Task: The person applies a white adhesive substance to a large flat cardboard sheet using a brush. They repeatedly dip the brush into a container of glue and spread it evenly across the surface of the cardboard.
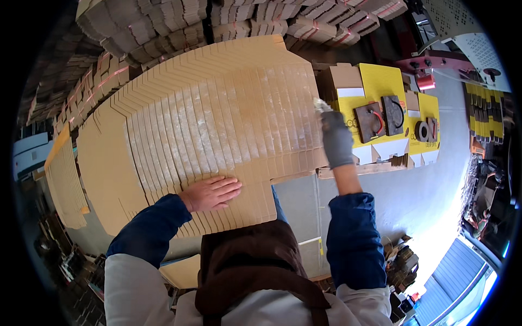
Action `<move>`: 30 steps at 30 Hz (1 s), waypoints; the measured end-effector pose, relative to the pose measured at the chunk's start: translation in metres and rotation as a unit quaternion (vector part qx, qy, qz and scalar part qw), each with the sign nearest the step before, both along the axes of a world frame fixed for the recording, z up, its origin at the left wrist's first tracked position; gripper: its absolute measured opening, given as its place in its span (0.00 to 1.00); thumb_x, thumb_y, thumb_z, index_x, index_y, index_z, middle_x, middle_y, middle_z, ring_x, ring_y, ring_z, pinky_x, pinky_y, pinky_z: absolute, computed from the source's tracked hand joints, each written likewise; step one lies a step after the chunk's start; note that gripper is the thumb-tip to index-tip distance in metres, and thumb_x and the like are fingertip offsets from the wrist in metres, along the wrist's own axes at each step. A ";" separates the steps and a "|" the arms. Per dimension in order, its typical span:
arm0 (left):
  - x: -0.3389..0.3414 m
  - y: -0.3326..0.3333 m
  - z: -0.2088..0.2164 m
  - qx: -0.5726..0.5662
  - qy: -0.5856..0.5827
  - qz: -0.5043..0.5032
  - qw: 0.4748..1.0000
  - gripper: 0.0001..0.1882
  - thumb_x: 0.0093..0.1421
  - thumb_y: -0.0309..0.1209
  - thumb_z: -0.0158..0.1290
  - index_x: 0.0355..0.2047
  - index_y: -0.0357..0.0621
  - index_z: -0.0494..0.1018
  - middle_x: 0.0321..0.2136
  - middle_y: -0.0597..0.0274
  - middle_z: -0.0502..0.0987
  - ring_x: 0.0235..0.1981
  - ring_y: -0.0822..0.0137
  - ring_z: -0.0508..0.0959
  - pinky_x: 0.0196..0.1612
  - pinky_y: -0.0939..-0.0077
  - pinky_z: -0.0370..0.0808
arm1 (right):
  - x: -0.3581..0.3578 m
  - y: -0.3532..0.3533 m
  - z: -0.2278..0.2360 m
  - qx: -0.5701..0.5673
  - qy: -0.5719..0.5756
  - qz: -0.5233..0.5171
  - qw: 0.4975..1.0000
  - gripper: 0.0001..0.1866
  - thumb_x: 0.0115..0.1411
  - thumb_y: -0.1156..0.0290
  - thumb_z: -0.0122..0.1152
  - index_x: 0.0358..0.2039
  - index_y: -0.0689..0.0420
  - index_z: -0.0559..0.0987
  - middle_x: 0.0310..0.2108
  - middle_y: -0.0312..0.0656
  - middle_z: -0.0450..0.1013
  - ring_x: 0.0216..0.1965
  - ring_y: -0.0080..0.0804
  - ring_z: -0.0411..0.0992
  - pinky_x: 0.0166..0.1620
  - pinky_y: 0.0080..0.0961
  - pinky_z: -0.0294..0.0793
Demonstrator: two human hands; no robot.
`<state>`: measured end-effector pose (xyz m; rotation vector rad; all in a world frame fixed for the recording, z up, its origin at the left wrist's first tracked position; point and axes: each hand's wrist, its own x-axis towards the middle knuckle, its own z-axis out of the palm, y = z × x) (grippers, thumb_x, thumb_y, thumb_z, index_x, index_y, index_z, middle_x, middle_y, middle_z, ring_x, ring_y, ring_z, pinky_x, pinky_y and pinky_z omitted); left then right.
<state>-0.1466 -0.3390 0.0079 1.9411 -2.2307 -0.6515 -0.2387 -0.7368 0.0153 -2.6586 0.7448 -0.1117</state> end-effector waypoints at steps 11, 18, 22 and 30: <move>-0.008 0.011 -0.009 0.019 0.014 -0.010 1.000 0.30 0.70 0.48 0.41 0.68 0.49 0.57 0.71 0.63 0.53 0.72 0.64 0.50 0.73 0.65 0.47 | 0.006 0.036 0.036 0.060 -0.124 -0.005 0.990 0.06 0.60 0.69 0.60 0.37 0.53 0.80 0.37 0.50 0.76 0.35 0.53 0.77 0.36 0.45 0.77; -0.004 0.008 -0.008 -0.001 -0.017 -0.013 1.000 0.31 0.69 0.47 0.42 0.68 0.48 0.57 0.71 0.61 0.53 0.72 0.63 0.51 0.73 0.65 0.47 | 0.050 0.022 0.040 0.109 -0.103 -0.012 0.989 0.07 0.59 0.68 0.61 0.37 0.54 0.80 0.32 0.53 0.77 0.36 0.56 0.76 0.38 0.42 0.76; -0.003 0.011 -0.010 -0.010 0.004 -0.006 1.000 0.31 0.69 0.47 0.43 0.67 0.47 0.57 0.70 0.60 0.54 0.72 0.63 0.51 0.73 0.64 0.47 | 0.073 0.005 0.011 -0.053 -0.006 0.001 0.999 0.06 0.60 0.69 0.59 0.35 0.56 0.79 0.32 0.55 0.77 0.36 0.55 0.76 0.39 0.37 0.76; 0.002 0.015 -0.012 -0.017 -0.010 -0.011 1.000 0.31 0.70 0.49 0.40 0.68 0.49 0.56 0.71 0.61 0.53 0.72 0.63 0.51 0.73 0.64 0.48 | 0.080 0.042 0.033 0.068 -0.102 -0.040 0.992 0.08 0.62 0.65 0.59 0.35 0.55 0.80 0.32 0.54 0.78 0.34 0.55 0.77 0.35 0.41 0.77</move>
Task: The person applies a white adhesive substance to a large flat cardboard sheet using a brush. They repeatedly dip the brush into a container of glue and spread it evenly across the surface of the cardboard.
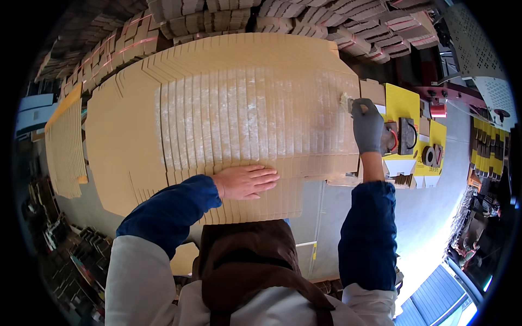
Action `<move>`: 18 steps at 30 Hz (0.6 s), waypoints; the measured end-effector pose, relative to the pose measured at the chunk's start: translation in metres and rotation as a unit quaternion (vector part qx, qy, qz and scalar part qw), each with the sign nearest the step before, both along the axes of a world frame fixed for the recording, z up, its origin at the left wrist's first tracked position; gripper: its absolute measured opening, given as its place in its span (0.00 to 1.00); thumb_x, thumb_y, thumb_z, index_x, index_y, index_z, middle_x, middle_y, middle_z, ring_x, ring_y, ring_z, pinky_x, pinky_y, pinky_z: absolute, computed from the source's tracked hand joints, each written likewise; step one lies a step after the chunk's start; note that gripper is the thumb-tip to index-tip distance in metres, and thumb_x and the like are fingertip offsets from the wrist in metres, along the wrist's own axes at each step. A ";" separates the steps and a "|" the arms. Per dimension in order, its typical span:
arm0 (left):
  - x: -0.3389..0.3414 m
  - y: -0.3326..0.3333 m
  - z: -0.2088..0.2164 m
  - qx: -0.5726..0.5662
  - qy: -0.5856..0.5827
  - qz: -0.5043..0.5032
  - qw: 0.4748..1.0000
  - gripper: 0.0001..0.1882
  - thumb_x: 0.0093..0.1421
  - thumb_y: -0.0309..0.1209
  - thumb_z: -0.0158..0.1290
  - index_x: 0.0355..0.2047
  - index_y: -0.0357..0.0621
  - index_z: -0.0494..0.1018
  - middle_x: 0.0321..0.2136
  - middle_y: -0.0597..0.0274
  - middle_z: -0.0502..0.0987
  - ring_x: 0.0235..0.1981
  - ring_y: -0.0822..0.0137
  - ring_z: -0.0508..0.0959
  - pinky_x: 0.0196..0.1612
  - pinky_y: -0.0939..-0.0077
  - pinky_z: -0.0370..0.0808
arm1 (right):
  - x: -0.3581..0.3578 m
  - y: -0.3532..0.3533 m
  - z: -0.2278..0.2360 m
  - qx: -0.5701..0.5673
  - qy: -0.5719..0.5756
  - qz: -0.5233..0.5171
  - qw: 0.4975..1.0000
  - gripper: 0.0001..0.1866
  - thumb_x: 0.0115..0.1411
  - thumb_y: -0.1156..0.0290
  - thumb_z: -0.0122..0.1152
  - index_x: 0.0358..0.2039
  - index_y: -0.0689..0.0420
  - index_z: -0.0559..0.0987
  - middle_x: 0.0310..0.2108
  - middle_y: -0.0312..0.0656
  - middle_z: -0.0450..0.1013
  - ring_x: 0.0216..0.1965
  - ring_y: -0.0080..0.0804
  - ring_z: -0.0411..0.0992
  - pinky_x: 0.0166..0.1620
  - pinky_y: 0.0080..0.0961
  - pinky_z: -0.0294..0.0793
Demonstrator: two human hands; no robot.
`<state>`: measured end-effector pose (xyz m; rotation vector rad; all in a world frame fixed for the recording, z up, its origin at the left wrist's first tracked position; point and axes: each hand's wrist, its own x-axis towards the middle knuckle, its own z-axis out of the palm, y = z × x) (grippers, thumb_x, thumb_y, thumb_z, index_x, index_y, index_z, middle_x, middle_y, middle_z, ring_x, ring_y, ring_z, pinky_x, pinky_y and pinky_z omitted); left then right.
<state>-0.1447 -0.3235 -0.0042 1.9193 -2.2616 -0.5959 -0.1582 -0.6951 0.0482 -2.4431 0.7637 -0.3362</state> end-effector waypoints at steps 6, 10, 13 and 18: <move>-0.006 0.002 -0.005 0.001 0.005 -0.001 1.000 0.31 0.70 0.50 0.40 0.68 0.48 0.56 0.70 0.60 0.53 0.72 0.62 0.51 0.73 0.63 0.47 | -0.011 0.179 0.024 0.206 -0.117 0.113 0.965 0.08 0.56 0.74 0.63 0.37 0.54 0.80 0.37 0.47 0.78 0.35 0.51 0.78 0.39 0.36 0.78; -0.006 0.001 -0.005 -0.005 0.005 -0.006 1.000 0.32 0.69 0.50 0.40 0.68 0.48 0.55 0.71 0.59 0.51 0.72 0.62 0.49 0.73 0.62 0.46 | -0.005 0.175 0.002 0.121 -0.067 0.131 0.982 0.07 0.56 0.73 0.63 0.36 0.54 0.80 0.34 0.49 0.77 0.34 0.52 0.78 0.37 0.39 0.78; -0.012 0.008 -0.014 -0.026 0.010 0.007 1.000 0.32 0.69 0.50 0.40 0.68 0.48 0.55 0.71 0.59 0.50 0.73 0.62 0.48 0.73 0.63 0.45 | 0.022 0.176 0.033 0.139 -0.092 0.089 0.982 0.04 0.58 0.71 0.62 0.34 0.54 0.79 0.32 0.49 0.77 0.30 0.51 0.77 0.35 0.38 0.77; -0.008 0.005 -0.015 -0.048 0.020 0.002 0.999 0.32 0.69 0.50 0.40 0.68 0.47 0.55 0.71 0.59 0.50 0.73 0.63 0.47 0.74 0.64 0.44 | 0.056 0.176 0.004 0.050 -0.017 0.143 0.988 0.08 0.59 0.63 0.61 0.31 0.53 0.78 0.32 0.53 0.77 0.35 0.55 0.76 0.39 0.46 0.76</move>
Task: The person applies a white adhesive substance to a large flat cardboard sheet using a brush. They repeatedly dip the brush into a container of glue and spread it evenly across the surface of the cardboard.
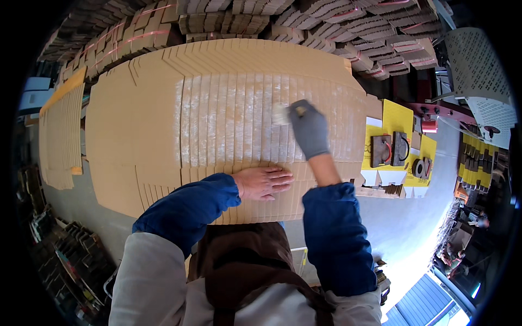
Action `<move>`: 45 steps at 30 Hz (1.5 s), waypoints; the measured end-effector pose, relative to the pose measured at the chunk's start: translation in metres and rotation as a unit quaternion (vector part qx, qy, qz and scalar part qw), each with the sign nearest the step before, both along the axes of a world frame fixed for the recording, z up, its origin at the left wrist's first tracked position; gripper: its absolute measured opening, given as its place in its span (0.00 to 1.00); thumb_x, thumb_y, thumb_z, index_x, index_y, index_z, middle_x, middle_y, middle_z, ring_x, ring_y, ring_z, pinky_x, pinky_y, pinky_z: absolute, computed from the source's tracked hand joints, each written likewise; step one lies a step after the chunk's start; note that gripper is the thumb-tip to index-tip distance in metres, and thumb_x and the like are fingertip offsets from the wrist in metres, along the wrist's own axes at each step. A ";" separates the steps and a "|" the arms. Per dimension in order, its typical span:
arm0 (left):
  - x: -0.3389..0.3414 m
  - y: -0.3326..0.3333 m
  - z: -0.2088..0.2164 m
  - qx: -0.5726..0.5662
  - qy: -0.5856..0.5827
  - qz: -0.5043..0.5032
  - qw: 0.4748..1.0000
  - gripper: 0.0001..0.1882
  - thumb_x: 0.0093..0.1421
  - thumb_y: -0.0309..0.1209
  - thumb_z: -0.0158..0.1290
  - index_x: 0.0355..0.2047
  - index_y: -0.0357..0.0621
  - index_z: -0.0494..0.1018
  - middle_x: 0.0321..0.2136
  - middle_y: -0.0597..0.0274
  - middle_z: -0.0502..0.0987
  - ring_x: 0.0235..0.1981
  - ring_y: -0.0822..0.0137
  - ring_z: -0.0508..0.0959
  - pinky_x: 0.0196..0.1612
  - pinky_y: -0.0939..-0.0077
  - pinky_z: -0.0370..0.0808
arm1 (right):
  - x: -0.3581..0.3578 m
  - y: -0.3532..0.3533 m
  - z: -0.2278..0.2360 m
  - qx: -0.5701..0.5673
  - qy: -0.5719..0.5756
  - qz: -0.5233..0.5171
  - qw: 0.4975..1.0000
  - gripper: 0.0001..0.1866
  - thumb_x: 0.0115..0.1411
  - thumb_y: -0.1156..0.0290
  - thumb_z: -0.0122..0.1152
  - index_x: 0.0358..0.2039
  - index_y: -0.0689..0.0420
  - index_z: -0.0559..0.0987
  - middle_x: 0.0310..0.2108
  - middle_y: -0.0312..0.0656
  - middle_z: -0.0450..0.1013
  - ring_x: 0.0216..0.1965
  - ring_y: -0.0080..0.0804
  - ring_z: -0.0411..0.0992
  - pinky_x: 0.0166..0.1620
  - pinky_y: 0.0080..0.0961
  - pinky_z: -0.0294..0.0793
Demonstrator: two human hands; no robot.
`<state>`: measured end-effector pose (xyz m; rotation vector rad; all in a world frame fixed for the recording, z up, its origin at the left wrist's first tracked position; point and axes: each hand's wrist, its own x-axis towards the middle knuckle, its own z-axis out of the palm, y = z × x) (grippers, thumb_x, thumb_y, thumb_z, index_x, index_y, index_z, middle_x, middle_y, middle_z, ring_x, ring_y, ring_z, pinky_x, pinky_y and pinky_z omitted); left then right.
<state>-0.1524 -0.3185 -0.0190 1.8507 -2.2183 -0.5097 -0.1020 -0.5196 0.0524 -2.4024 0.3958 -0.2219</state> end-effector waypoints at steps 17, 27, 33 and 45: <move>0.002 0.000 0.011 0.049 -0.026 -0.018 0.998 0.33 0.68 0.51 0.41 0.68 0.47 0.56 0.71 0.59 0.51 0.73 0.62 0.47 0.74 0.64 0.42 | 0.075 0.036 0.010 -0.022 -0.016 0.050 0.998 0.11 0.61 0.62 0.59 0.34 0.56 0.79 0.28 0.53 0.78 0.33 0.55 0.77 0.38 0.41 0.77; -0.008 0.000 0.001 -0.014 -0.021 0.006 1.000 0.34 0.67 0.49 0.45 0.67 0.45 0.57 0.71 0.57 0.52 0.72 0.59 0.49 0.73 0.62 0.45 | -0.003 0.013 0.014 -0.098 0.036 0.004 0.995 0.12 0.63 0.60 0.55 0.31 0.54 0.78 0.32 0.53 0.78 0.35 0.54 0.78 0.39 0.45 0.77; -0.004 -0.002 0.021 0.056 0.008 0.014 0.998 0.35 0.63 0.45 0.52 0.67 0.44 0.59 0.70 0.55 0.53 0.72 0.57 0.50 0.73 0.58 0.47 | -0.087 -0.055 0.008 -0.008 -0.046 -0.039 0.998 0.09 0.61 0.62 0.56 0.32 0.54 0.77 0.34 0.54 0.77 0.38 0.55 0.77 0.40 0.48 0.77; -0.038 -0.025 0.061 0.094 -0.048 0.080 0.991 0.24 0.61 0.37 0.55 0.55 0.38 0.69 0.64 0.50 0.63 0.68 0.52 0.59 0.69 0.58 0.56 | -0.286 -0.204 0.025 0.146 -0.094 -0.118 0.978 0.10 0.60 0.67 0.63 0.38 0.59 0.79 0.35 0.49 0.79 0.34 0.49 0.77 0.40 0.34 0.76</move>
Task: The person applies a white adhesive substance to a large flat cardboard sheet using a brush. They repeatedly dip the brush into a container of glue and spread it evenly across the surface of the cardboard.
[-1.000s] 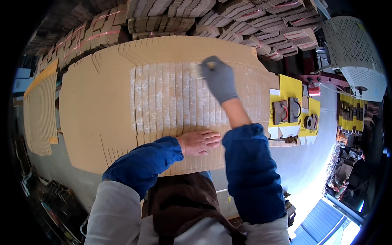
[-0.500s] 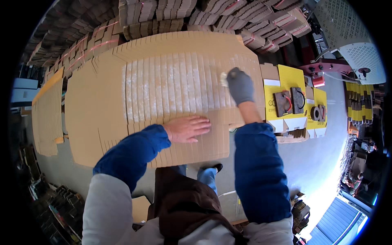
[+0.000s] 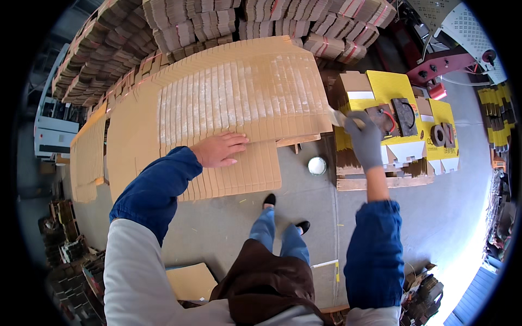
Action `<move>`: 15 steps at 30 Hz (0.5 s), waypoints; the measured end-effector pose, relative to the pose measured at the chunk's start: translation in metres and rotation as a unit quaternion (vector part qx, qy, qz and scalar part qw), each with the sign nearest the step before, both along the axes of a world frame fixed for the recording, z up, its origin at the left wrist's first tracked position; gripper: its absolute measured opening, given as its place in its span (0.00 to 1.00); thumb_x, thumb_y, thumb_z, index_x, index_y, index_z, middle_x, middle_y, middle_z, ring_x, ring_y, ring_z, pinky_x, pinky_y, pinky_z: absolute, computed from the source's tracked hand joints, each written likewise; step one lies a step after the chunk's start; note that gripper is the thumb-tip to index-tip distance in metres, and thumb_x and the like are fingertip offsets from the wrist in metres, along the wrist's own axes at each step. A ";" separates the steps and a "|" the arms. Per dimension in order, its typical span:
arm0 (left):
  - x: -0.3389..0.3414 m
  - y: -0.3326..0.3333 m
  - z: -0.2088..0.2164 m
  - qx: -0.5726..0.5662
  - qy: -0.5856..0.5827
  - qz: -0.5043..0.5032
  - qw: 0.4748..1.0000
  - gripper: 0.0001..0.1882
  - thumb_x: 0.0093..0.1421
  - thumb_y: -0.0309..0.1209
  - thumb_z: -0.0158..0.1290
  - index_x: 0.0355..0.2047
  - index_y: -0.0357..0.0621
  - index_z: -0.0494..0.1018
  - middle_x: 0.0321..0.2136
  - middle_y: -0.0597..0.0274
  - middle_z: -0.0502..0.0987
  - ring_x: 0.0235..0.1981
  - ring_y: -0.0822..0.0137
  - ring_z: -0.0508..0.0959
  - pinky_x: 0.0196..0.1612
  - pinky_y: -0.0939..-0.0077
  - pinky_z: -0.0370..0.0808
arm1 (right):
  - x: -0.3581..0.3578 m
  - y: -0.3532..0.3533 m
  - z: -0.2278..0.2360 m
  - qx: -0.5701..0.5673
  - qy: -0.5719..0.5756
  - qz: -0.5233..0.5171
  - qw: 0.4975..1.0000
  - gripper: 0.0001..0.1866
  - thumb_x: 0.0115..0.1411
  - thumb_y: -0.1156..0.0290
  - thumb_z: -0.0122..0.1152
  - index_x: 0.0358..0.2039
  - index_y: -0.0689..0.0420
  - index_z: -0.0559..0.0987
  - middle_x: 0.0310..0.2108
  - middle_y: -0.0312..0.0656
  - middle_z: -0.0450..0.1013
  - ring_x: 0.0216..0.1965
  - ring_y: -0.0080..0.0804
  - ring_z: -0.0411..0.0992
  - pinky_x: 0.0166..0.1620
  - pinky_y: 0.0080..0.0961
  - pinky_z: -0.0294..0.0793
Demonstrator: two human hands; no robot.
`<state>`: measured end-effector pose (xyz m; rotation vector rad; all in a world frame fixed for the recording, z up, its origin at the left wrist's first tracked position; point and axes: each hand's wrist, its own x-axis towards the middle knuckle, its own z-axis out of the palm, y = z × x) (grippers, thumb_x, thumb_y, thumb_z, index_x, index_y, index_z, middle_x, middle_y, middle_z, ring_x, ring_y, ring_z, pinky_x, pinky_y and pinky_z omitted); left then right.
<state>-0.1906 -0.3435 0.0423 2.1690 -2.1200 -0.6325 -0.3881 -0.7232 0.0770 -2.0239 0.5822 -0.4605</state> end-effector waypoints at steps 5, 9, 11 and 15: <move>-0.015 -0.003 -0.008 -0.044 0.016 0.047 0.998 0.23 0.61 0.36 0.56 0.53 0.37 0.71 0.63 0.49 0.64 0.67 0.51 0.60 0.68 0.57 0.58 | -0.042 0.004 -0.001 -0.056 -0.031 0.042 0.997 0.08 0.59 0.72 0.63 0.39 0.58 0.79 0.38 0.47 0.78 0.36 0.46 0.77 0.42 0.34 0.76; -0.019 0.007 -0.019 -0.066 0.024 0.072 0.995 0.23 0.61 0.37 0.56 0.52 0.37 0.71 0.62 0.49 0.64 0.67 0.50 0.60 0.68 0.57 0.58 | 0.003 0.070 0.004 -0.150 -0.072 0.163 0.973 0.11 0.56 0.78 0.61 0.40 0.59 0.78 0.44 0.48 0.76 0.44 0.48 0.76 0.47 0.35 0.76; -0.017 0.010 -0.028 -0.098 0.036 0.073 0.992 0.23 0.60 0.38 0.56 0.52 0.38 0.71 0.61 0.48 0.65 0.66 0.49 0.61 0.68 0.57 0.59 | 0.036 0.113 -0.013 -0.135 -0.081 0.230 0.960 0.13 0.54 0.78 0.62 0.41 0.58 0.77 0.47 0.47 0.75 0.46 0.50 0.75 0.47 0.39 0.76; -0.014 0.010 -0.031 -0.076 0.060 0.089 0.991 0.24 0.60 0.38 0.56 0.53 0.37 0.71 0.62 0.51 0.65 0.67 0.52 0.60 0.68 0.59 0.58 | 0.092 0.190 -0.017 -0.147 -0.026 0.299 0.943 0.15 0.51 0.78 0.62 0.41 0.56 0.78 0.49 0.47 0.73 0.48 0.49 0.74 0.47 0.38 0.77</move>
